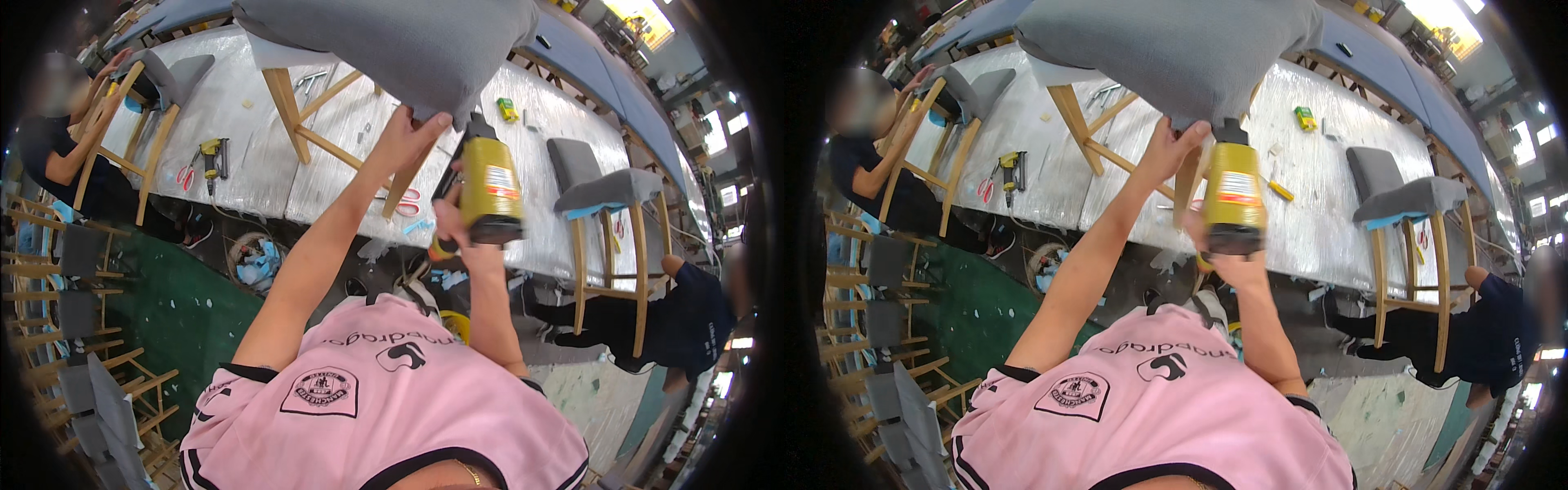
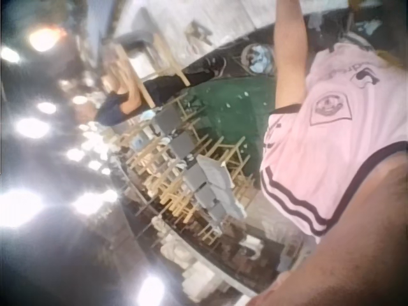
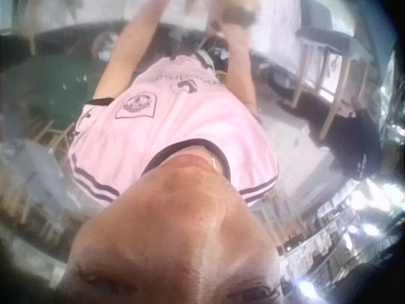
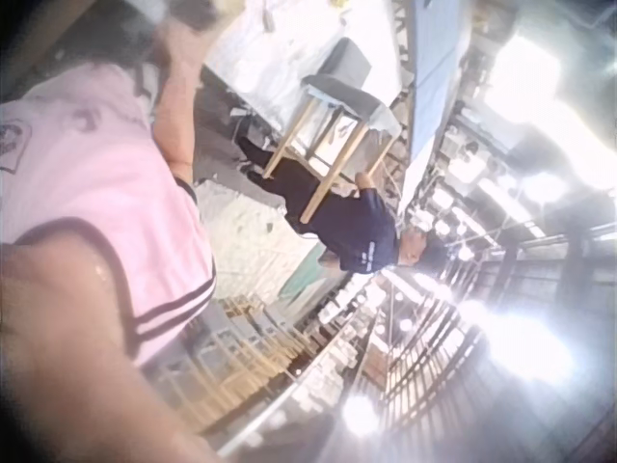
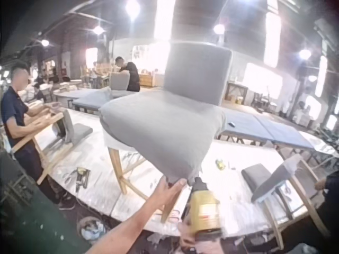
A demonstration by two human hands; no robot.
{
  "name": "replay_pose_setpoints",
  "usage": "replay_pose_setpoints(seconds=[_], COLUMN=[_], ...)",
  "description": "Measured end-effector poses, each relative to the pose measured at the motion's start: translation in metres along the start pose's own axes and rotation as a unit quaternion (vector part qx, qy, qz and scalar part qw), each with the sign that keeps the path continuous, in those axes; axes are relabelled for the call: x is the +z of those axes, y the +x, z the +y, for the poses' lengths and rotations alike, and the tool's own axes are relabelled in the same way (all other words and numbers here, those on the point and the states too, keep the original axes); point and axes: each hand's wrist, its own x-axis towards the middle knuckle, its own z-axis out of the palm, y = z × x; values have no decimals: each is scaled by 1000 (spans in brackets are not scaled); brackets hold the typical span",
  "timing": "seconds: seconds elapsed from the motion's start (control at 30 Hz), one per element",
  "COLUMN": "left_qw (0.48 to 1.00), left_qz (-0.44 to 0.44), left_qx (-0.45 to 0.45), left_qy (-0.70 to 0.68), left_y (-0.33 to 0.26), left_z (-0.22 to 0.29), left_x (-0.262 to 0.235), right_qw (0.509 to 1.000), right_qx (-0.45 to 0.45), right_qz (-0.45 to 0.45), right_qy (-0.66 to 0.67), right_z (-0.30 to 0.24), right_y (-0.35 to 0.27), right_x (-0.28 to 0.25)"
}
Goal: The person upholsters a wooden chair by pulling and smoothing gray fabric over the seat, then securing it with a pneumatic staple gun. The person repeatedly adjusts the fabric, trims excess material with a utility knife, and staples the edges to the underside of the seat frame.
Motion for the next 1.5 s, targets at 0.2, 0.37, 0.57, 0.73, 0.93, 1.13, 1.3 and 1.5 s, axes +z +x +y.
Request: replay_pose_setpoints(seconds=[0.2,0.37,0.57,0.73,0.93,1.13,1.3,1.5], left_qw=[998,999,999,999,999,998,997,956], left_qz=[-35,-53,-46,-41,-36,-15,0,251], left_qx=[-20,2,-5,-11,-18,-63,-32,33], left_qy=[-46,-13,-27,-28,-23,-25,70,146], left_y=[6,10,-1,-3,3,15,-15,-76], left_z=[2,-17,-7,-6,-11,-37,13,29], left_x=[-7,-16,-14,-19,-25,-50,-36,-26], right_qw=[977,976,977,976,978,984,966,863], right_qx=[-144,-112,-100,-102,-66,-49,44,240], right_qz=[43,50,65,73,59,21,-84,-106], right_qy=[-151,-180,-175,-178,-190,-168,-239,-432], right_z=[-8,-9,-6,0,-2,1,39,257], right_y=[16,24,26,27,35,30,8,25], right_x=[52,60,64,65,60,44,-49,-212])
